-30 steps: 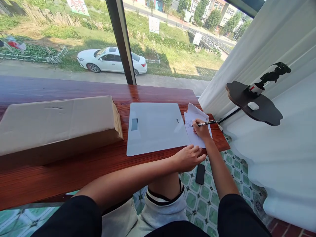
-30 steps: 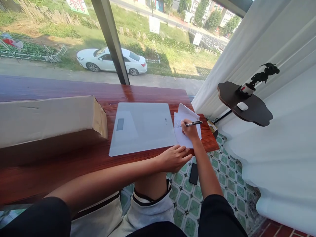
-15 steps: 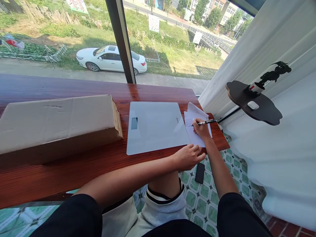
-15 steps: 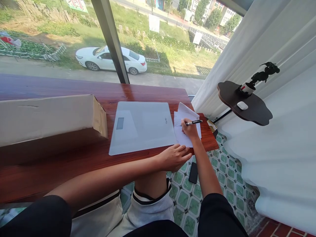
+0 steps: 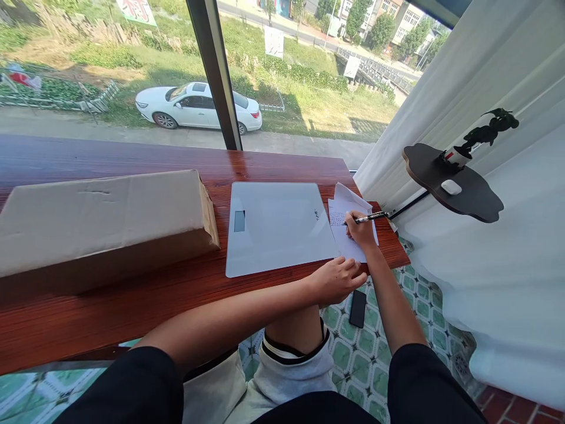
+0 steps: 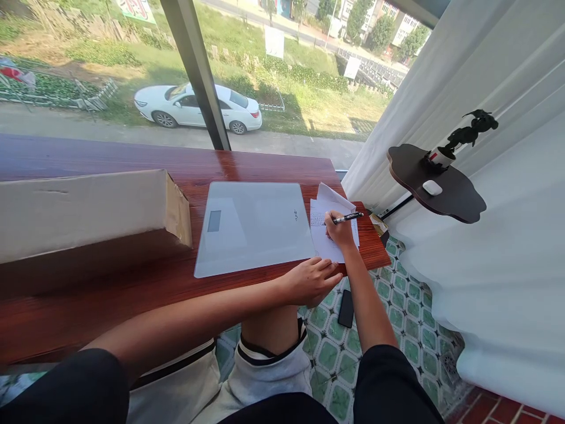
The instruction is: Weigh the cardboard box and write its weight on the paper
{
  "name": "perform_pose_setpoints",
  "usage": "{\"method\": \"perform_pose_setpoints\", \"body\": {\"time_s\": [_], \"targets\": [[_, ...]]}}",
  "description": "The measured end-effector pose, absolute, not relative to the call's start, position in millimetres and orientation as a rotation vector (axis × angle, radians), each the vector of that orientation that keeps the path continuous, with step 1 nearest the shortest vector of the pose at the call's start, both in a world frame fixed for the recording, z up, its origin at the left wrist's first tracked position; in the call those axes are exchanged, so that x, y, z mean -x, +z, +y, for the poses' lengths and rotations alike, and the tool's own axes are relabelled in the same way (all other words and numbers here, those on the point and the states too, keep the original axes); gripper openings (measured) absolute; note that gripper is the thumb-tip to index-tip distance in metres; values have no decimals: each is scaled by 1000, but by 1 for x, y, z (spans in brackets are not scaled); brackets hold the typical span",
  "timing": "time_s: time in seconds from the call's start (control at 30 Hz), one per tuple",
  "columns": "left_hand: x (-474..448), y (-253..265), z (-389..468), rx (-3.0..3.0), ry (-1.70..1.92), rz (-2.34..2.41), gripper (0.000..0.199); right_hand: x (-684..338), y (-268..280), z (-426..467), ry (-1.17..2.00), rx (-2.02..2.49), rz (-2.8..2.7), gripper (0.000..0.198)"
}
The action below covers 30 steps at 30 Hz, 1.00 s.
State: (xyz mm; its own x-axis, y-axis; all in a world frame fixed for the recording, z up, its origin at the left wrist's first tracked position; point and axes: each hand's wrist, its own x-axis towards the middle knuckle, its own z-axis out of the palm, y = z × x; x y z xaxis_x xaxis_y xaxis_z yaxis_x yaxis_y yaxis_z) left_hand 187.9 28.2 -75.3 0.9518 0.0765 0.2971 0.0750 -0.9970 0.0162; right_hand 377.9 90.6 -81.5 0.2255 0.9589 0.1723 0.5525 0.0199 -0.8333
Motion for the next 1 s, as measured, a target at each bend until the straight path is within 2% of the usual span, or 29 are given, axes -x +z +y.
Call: {"method": "perform_pose_setpoints", "body": {"time_s": [1.0], "targets": [[-188,-75,28,-3119,541,112,39,-381,-84,92,591,1628,-1459,36]]}}
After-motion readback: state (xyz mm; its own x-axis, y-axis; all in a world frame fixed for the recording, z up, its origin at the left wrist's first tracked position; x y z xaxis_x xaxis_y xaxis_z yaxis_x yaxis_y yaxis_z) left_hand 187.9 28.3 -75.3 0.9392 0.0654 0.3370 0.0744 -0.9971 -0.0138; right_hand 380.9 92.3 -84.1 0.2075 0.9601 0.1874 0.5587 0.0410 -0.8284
